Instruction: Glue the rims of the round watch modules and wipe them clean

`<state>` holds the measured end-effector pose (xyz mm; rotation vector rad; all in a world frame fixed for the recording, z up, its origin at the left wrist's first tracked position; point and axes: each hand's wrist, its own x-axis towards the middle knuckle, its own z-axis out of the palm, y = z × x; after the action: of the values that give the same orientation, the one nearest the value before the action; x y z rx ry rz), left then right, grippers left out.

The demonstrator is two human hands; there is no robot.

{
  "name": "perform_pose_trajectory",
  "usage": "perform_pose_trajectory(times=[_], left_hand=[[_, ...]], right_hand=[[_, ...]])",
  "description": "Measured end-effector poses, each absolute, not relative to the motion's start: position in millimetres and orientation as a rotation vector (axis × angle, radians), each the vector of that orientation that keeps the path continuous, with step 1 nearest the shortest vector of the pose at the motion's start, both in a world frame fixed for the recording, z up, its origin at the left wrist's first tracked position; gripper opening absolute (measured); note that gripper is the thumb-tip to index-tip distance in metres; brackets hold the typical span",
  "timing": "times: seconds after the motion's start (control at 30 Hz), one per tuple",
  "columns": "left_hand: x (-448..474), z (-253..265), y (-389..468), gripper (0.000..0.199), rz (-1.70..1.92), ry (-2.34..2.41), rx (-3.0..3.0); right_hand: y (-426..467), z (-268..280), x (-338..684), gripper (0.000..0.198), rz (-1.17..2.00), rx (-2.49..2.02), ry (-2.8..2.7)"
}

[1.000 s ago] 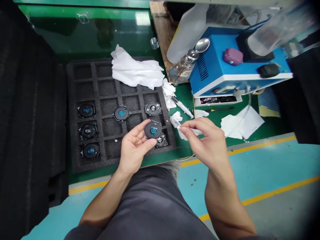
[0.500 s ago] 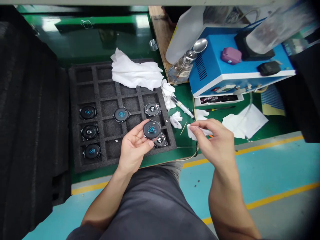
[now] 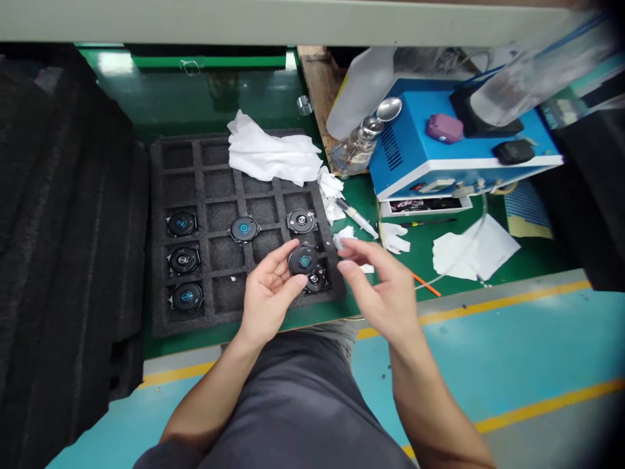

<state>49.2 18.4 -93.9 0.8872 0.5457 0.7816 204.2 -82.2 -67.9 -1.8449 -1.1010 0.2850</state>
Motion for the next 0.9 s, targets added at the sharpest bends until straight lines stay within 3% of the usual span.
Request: perform_pose_trajectory(times=[0.4, 0.9], left_hand=[[44.6, -107.9, 4.7, 0.056, 0.901, 0.522, 1.370], [46.3, -108.1, 6.2, 0.059, 0.966, 0.496, 1.451]], right_hand=[[-64.5, -70.8, 185.7, 0.024, 0.424, -1.709, -1.127], [-63.7, -66.1, 188.0, 0.026, 0.430, -1.703, -1.178]])
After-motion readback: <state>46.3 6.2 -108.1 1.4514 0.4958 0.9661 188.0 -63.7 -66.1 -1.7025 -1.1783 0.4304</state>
